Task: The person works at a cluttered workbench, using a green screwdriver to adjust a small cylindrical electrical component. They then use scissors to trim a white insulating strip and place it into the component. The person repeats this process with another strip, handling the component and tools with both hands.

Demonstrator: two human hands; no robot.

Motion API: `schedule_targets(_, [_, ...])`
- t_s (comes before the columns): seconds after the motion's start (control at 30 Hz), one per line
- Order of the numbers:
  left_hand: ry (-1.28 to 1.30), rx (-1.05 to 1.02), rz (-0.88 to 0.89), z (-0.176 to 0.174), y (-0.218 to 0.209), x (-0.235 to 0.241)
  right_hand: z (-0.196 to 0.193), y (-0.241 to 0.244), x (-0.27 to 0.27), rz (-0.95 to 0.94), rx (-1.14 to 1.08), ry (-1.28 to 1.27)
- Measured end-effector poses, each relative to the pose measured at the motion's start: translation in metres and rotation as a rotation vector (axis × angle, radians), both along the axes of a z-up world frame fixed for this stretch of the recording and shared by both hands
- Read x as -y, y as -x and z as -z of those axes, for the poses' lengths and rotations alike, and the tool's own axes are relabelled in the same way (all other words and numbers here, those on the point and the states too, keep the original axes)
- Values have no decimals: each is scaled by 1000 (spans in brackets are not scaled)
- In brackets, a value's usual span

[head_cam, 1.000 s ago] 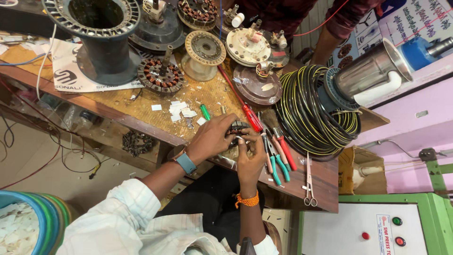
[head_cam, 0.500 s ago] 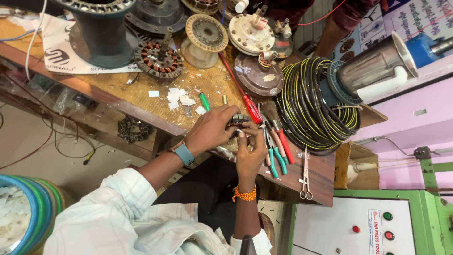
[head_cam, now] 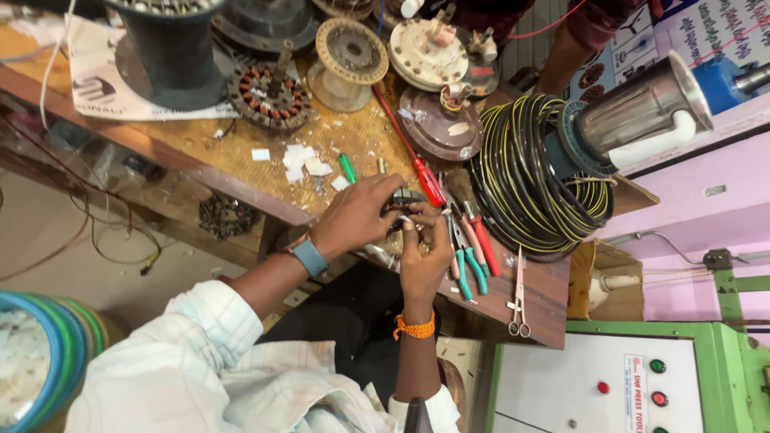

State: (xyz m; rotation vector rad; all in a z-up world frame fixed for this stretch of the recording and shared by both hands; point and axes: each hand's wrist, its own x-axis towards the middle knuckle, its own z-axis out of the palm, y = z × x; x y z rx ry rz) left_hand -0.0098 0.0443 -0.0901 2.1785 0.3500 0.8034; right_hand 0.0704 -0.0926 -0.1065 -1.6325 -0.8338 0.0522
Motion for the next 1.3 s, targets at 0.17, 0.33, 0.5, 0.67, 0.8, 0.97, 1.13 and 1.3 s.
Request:
schedule_targets(0.17, [-22, 102, -11, 2, -4, 3, -5, -2, 2, 13, 164, 20])
schedule_targets(0.33, [3, 18, -21, 2, 3, 2, -6, 6, -3, -21, 29, -19])
schedule_targets(0.5, [-49, 111, -47, 6, 0, 1, -3, 0, -1, -26, 2, -2])
schedule_targets(0.67, [11, 7, -39, -2, -2, 5, -4, -3, 0, 46, -48, 65])
schedule_targets(0.8, [32, -26, -58, -9, -2, 6, -3, -5, -8, 17, 19, -26])
schedule_targets(0.97, [61, -10, -53, -4, 1, 7, -7, -2, -5, 106, 56, 140])
schedule_targets(1.13, [53, -8, -32, -6, -2, -1, -23, 4, -7, 141, 201, 187])
schedule_targets(1.3, [39, -11, 0, 2, -7, -5, -26, 5, -5, 140, 229, 244])
